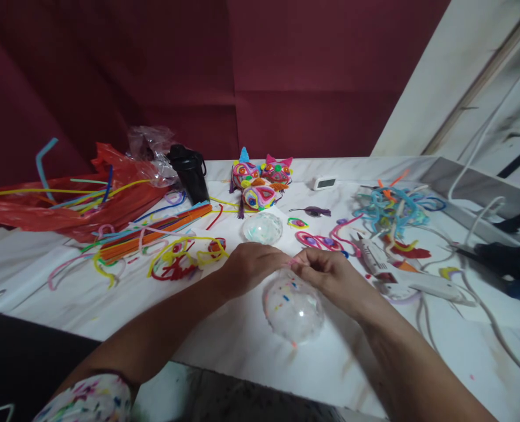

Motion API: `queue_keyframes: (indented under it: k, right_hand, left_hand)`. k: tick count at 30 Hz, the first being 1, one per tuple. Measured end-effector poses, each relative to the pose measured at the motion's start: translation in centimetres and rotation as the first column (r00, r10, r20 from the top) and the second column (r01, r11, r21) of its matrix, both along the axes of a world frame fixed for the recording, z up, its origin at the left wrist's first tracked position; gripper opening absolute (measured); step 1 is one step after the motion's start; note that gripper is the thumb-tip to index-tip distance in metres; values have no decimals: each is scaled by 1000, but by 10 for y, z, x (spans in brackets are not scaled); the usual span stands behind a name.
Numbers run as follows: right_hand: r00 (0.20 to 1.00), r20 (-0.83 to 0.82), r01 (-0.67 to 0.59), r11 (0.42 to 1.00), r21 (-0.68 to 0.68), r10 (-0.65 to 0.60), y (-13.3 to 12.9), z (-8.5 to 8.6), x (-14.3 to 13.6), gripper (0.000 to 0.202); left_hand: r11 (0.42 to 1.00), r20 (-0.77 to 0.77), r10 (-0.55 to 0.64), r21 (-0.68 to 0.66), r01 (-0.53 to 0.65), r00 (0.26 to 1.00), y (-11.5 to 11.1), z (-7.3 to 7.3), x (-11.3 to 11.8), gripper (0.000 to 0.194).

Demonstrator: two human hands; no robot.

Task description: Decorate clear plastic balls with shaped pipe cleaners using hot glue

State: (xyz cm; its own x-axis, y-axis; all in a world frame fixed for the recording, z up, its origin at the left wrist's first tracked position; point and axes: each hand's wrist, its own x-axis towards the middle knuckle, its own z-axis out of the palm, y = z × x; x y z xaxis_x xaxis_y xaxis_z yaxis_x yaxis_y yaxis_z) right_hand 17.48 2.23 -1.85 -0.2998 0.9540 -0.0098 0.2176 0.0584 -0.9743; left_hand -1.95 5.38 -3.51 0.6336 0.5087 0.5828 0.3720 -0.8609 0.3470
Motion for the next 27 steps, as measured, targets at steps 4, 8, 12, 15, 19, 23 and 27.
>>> queue_keyframes:
  k: [4, 8, 12, 15, 19, 23, 27]
  right_hand:
    - [1000, -26, -8, 998, -56, 7, 0, 0, 1, 37]
    - [998, -55, -35, 994, -107, 29, -1, 0, 3, 38]
    - [995, -92, -45, 990, -132, 33, -1, 1, 4, 36]
    - [994, -101, -44, 988, -150, 29, -1, 1, 4, 35]
    - [992, -121, -58, 988, -144, 41, -1, -1, 4, 33]
    - [989, -139, -66, 986, -153, 45, 0, -2, 4, 36]
    - [985, -172, -4, 989, -147, -22, 0, -1, 3, 37]
  left_hand:
    - [997, 31, -69, 42, 67, 997, 1, 0, -2, 21]
    - [994, -15, -103, 37, 103, 995, 2, -1, -3, 24]
    - [989, -93, -88, 111, 98, 992, 5, -5, -6, 26]
    - [970, -120, -83, 216, 108, 989, 6, -5, -8, 26]
    - [925, -186, -16, 371, 85, 982, 3, 0, -7, 21]
    - [897, -109, -5, 438, 53, 994, 1, -1, -5, 19]
    - [900, -84, 29, 436, 11, 996, 0, -2, -1, 15]
